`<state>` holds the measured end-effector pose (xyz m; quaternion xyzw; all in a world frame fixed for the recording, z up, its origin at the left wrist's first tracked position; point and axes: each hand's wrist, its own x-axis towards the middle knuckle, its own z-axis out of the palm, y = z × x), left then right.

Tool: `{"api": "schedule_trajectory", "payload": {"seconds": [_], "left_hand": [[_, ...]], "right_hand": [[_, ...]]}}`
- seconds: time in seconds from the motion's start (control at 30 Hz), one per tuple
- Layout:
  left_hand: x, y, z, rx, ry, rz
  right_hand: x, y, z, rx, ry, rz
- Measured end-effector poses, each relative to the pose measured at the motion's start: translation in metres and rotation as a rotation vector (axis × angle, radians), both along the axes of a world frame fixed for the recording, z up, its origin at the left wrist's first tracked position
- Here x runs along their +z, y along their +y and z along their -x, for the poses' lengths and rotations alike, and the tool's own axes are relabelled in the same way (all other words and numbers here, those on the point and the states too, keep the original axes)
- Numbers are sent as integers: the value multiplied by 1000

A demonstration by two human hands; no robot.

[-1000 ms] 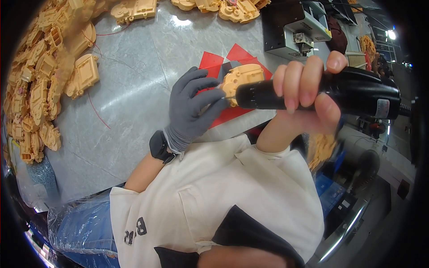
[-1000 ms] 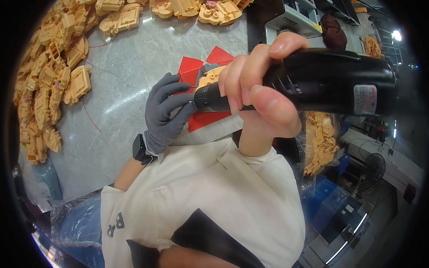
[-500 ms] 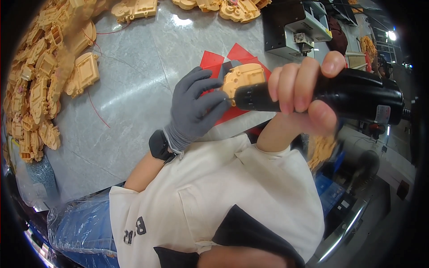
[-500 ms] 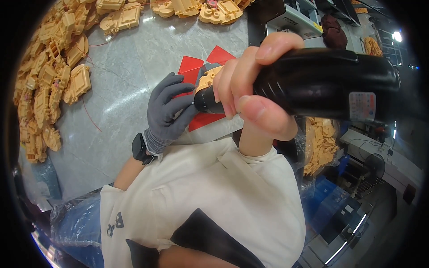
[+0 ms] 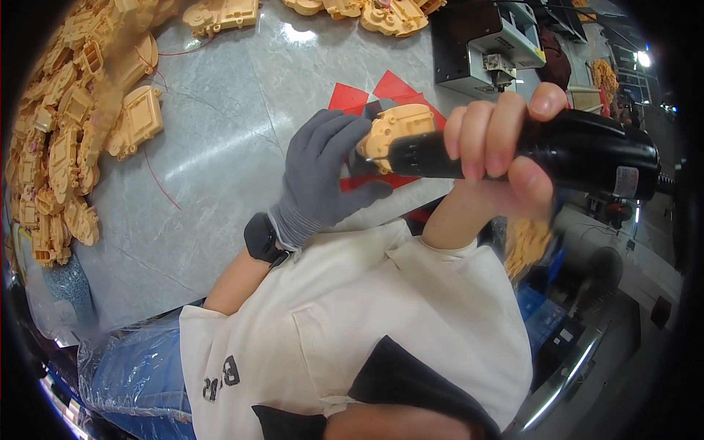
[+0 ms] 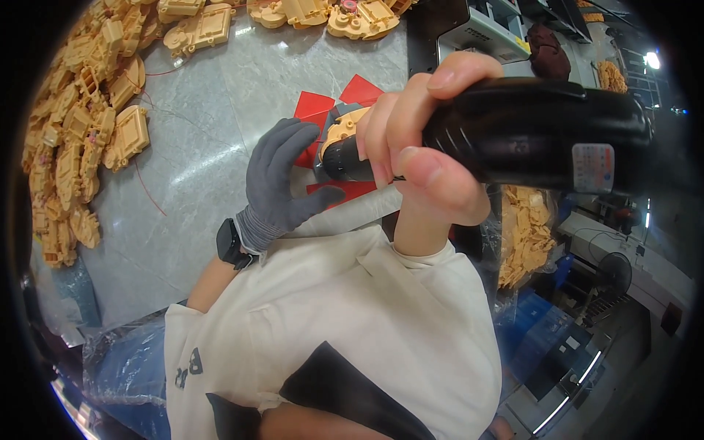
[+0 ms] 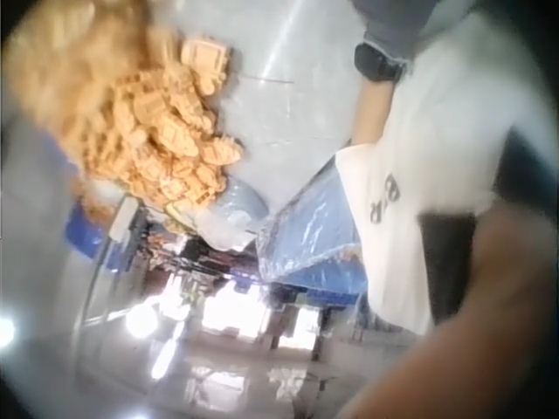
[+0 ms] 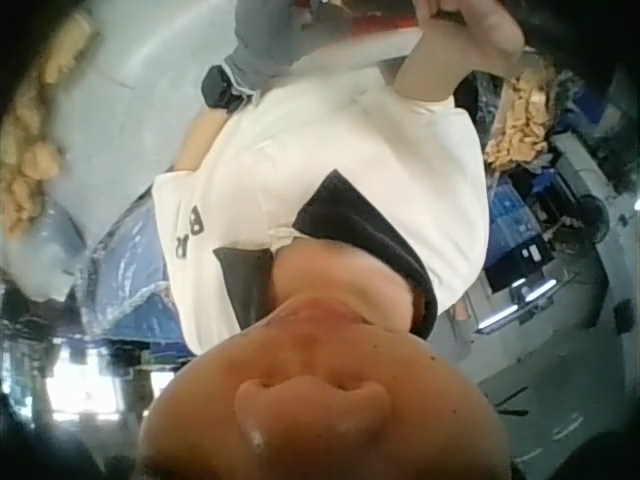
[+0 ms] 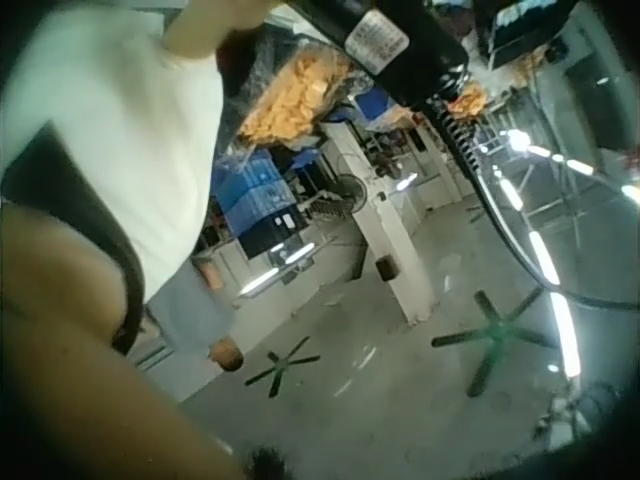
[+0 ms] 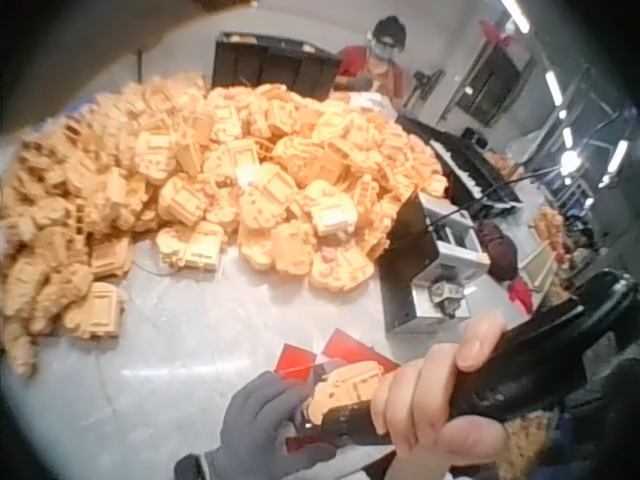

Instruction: The person assembles plastic toy components by driving screws into them with an electric screwdriver.

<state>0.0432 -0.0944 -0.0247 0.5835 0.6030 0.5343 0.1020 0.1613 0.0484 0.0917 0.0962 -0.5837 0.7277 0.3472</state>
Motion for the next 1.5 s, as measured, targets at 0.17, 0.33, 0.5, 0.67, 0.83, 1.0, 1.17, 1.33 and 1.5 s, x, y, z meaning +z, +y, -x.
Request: {"api": "schedule_trajectory", "payload": {"seconds": [0.17,0.33,0.5,0.67,0.83,1.0,1.17,1.33,1.5], "left_hand": [[-7,2,-5,15,26,-6],[-14,2,-8,20,55,65],[-18,3,-6,18,55,54],[-16,2,-6,23,47,56],[-13,3,-5,9,31,54],[-11,3,-6,0,24,50],[-14,-1,-2,-14,2,80],[-18,6,-1,-36,-2,68],[-2,15,-10,5,-122,129]], "right_hand": [[11,2,-2,-221,15,-47],[2,10,6,-401,-6,-125],[-5,7,13,-395,-16,-76],[-7,10,7,-320,-136,-160],[-12,11,10,-375,-169,-158],[-10,6,11,-408,-222,-194],[-16,5,18,-385,-276,-219],[-21,16,17,-345,-207,-138],[-19,8,20,-422,-219,-217]]}}
